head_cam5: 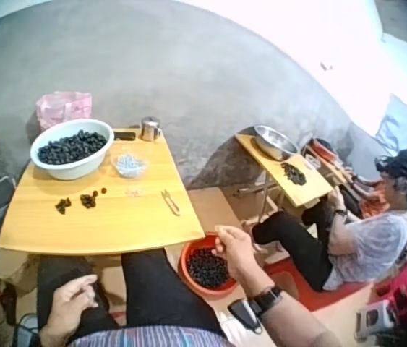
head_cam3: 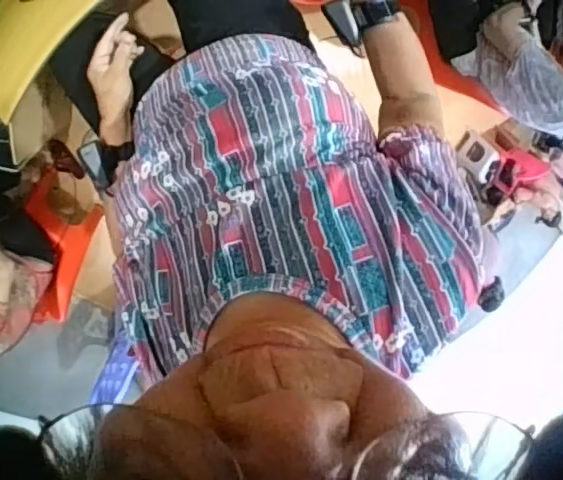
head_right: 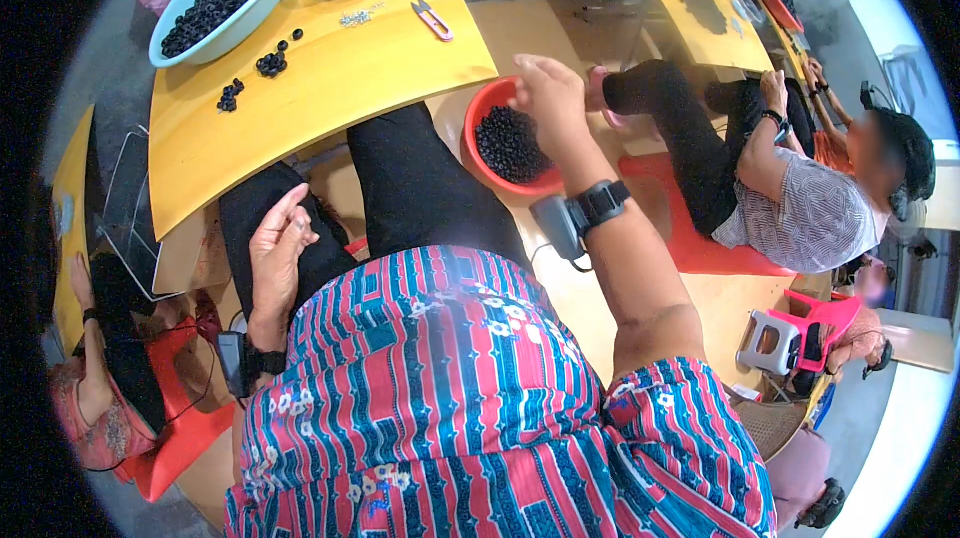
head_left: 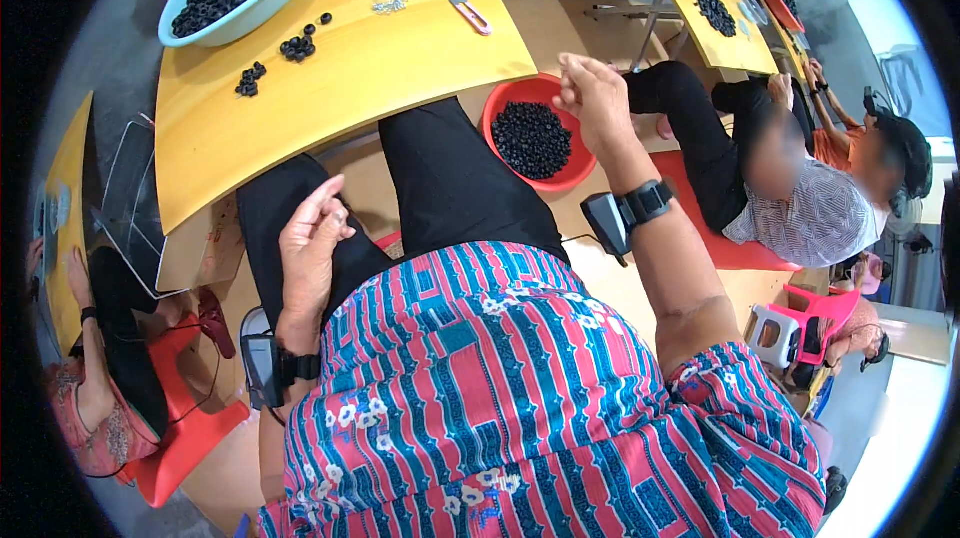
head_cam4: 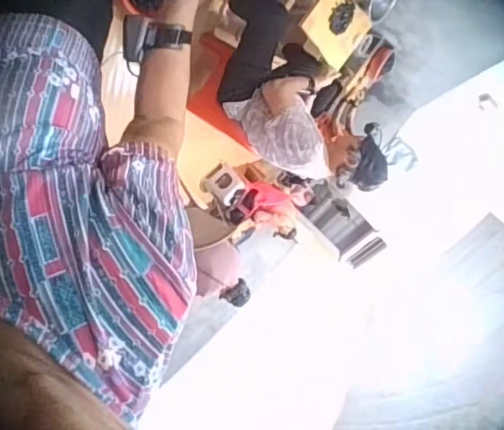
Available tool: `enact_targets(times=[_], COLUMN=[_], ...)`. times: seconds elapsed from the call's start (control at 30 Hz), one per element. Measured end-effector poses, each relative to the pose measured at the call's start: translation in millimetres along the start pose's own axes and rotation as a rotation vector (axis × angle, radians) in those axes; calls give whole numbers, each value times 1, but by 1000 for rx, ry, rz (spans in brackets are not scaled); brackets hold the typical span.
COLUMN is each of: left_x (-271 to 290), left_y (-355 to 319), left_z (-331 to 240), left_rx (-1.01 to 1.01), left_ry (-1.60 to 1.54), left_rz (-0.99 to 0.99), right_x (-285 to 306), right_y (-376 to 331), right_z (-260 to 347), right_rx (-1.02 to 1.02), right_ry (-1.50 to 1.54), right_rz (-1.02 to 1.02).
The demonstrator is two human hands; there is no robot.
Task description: Assembling small black plastic components with white seals at a workstation.
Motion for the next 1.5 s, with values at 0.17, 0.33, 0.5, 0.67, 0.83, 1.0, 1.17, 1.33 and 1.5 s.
enact_targets(times=[0.17, 0.33, 0.5, 0.67, 0.83, 1.0, 1.17, 1.33, 1.5], left_x=[-31, -63, -74, -77, -83, -87, -86, -87, -91], left_y=[-7, -11, -3, 0, -1, 0, 2, 6, 7], left_z=[-36, -63, -66, -44, -45, -44, -50, -51, -45], left_rx=[-90, 36, 98, 236, 190, 191, 98, 58, 276], left_ry=[224, -8, -265, -485, -422, -366, -374, -326, -544], left_rz=[363, 489, 454, 428, 446, 525, 467, 481, 499], right_x=[-108, -215, -276, -298, -308, -311, -313, -309, -304], right_y=[-16, -46, -65, -72, -89, -127, -153, -160, -157], right_z=[39, 34, 1, -9, 4, 25, 19, 19, 10], right_rx=[-19, -103, -199, 83, 412, 1087, 1378, 1543, 1626], right_ry=[274, 343, 209, -177, -418, -744, -1073, -1192, -1187], right_rz=[279, 476, 554, 620, 716, 868, 1094, 1145, 1221])
Point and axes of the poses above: each hand's wrist, its own y-axis towards the middle knuckle, its own x-axis out of the back of the hand, z = x × y, the point moved 7 cm from there along y, towards the middle knuckle, and after that the axes turned 6 degrees about y, right-handed, at the moved point
